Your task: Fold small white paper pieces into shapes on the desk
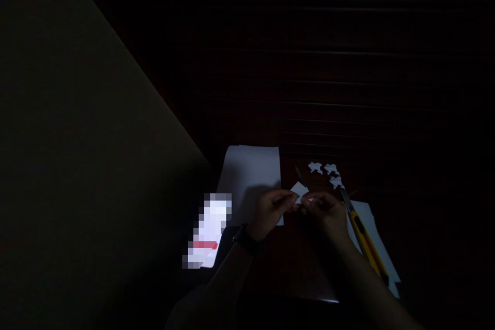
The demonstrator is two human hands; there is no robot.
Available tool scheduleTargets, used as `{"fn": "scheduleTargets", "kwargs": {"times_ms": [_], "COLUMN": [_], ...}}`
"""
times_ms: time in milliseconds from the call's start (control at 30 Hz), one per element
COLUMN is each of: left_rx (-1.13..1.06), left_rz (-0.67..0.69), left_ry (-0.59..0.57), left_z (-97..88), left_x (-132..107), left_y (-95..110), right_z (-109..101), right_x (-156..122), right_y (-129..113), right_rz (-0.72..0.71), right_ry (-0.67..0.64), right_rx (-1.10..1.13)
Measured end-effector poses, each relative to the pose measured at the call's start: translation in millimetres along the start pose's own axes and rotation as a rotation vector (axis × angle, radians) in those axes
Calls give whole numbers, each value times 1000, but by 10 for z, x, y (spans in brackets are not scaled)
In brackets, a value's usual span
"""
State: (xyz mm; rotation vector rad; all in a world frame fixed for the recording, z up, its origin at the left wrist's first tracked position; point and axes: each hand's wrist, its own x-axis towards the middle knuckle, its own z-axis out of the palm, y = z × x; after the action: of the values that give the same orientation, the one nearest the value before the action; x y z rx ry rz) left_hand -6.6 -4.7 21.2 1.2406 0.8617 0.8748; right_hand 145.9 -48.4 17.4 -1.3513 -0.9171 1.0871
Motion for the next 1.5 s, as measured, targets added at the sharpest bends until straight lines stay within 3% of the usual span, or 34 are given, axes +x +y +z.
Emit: {"fn": "scheduleTargets", "kwargs": {"times_ms": [333, 700, 1033, 1500], "left_rx": [146, 109, 110, 36], "left_rz": [59, 61, 87, 89], "left_ry": [101, 232, 232, 232], "left_z": [10, 34, 48, 85], "left_x": [-2, -5, -6, -27], "left_y": [-16, -7, -44, -95], "right_z": [10, -11, 13, 46], "right_x": [-1, 5, 15, 8], "right_y": [-15, -25, 1, 13], "right_rz": [-28, -26, 56, -36], "right_ry": [32, -83, -59, 12], "right_rx": [-82, -28, 115, 95]}}
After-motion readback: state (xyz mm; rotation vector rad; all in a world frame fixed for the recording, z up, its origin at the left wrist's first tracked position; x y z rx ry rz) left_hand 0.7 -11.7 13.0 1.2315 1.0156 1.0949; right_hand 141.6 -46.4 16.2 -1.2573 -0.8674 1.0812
